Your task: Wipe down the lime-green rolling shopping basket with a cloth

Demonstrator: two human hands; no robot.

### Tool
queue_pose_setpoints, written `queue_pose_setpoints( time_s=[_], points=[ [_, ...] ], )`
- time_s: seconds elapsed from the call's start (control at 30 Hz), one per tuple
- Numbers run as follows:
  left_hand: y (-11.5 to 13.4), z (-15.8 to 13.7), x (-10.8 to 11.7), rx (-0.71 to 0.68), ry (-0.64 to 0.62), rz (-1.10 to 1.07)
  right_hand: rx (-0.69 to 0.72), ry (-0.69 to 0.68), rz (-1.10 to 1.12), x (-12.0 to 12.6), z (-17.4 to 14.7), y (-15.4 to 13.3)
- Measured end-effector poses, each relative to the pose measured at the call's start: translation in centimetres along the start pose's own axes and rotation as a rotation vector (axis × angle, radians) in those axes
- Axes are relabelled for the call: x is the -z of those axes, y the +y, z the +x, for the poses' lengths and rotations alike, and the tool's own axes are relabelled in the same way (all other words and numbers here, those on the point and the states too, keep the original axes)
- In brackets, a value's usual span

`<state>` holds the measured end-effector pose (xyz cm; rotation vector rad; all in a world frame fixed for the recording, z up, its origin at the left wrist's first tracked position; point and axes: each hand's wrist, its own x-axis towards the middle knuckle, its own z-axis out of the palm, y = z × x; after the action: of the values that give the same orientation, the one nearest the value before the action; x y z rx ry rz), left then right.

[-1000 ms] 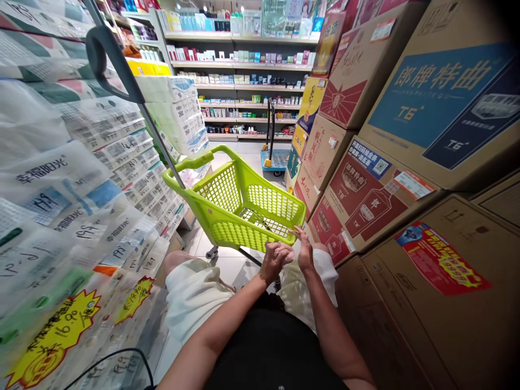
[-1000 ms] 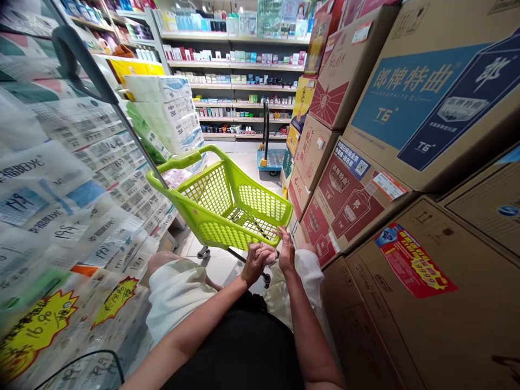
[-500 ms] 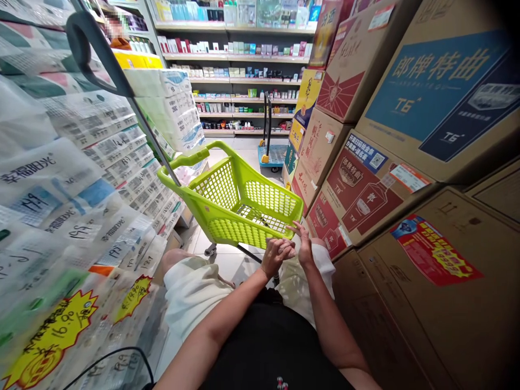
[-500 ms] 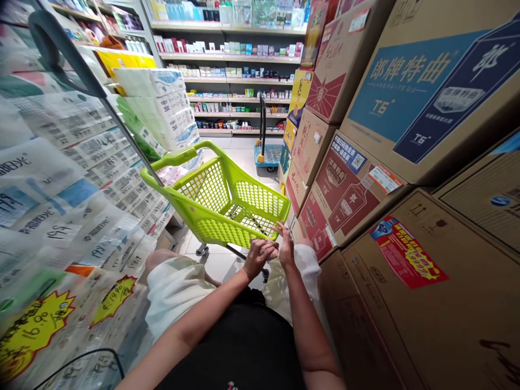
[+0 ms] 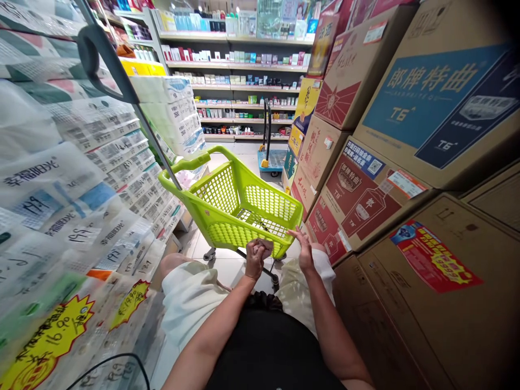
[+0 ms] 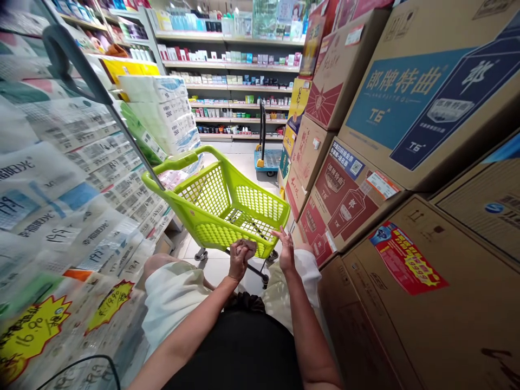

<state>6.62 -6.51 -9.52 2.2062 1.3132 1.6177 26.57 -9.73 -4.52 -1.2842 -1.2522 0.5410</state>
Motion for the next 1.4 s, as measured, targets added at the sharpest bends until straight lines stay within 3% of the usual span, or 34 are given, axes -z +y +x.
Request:
queue_pose_setpoints(
  time_s=[0.13,0.23,0.4,0.53,0.67,0.8,1.0,1.23,1.4],
  points=[
    [-0.6,1.5,0.7,0.075,0.086,0.044,0.117,-0.089,-0.183,-1.1,-0.2,-1.1],
    [-1.0,2.2,1.1,0.066,0.081,0.061,0.185,-0.159,-0.234,-2.5,-0.7,-1.9],
    [-2.8,1.0,1.6,0.070,0.086,0.046,0.207,-0.143,-0.259,-3.8,-1.0,-2.3],
    [-3.7,2.7,2.2,0.164,0.205,0.072,0.213,-0.166,-0.286,-4.4,-0.7,-2.6],
    [-4.1,3.0,2.3,0.237,0.203,0.060,0.242,-0.151,-0.313,-5.1,-0.8,-3.0],
    [-4.9,2.8,3.2,0.323,0.226,0.056,0.279,-0.154,-0.358,-5.2,-1.1,-2.9],
    [-5.5,6.8,5.7,0.388,0.400,0.116,0.315,-0.145,-0.415,-5.0,-1.2,-2.7],
    [-7.1,3.9,5.6,0.488,0.377,0.082,0.329,-0.148,-0.432,-5.0,-1.3,-2.3],
    [-7.4,6.5,6.7,0.470,0.501,0.143,0.282,-0.125,-0.394,-4.7,-1.0,-2.2]
  ],
)
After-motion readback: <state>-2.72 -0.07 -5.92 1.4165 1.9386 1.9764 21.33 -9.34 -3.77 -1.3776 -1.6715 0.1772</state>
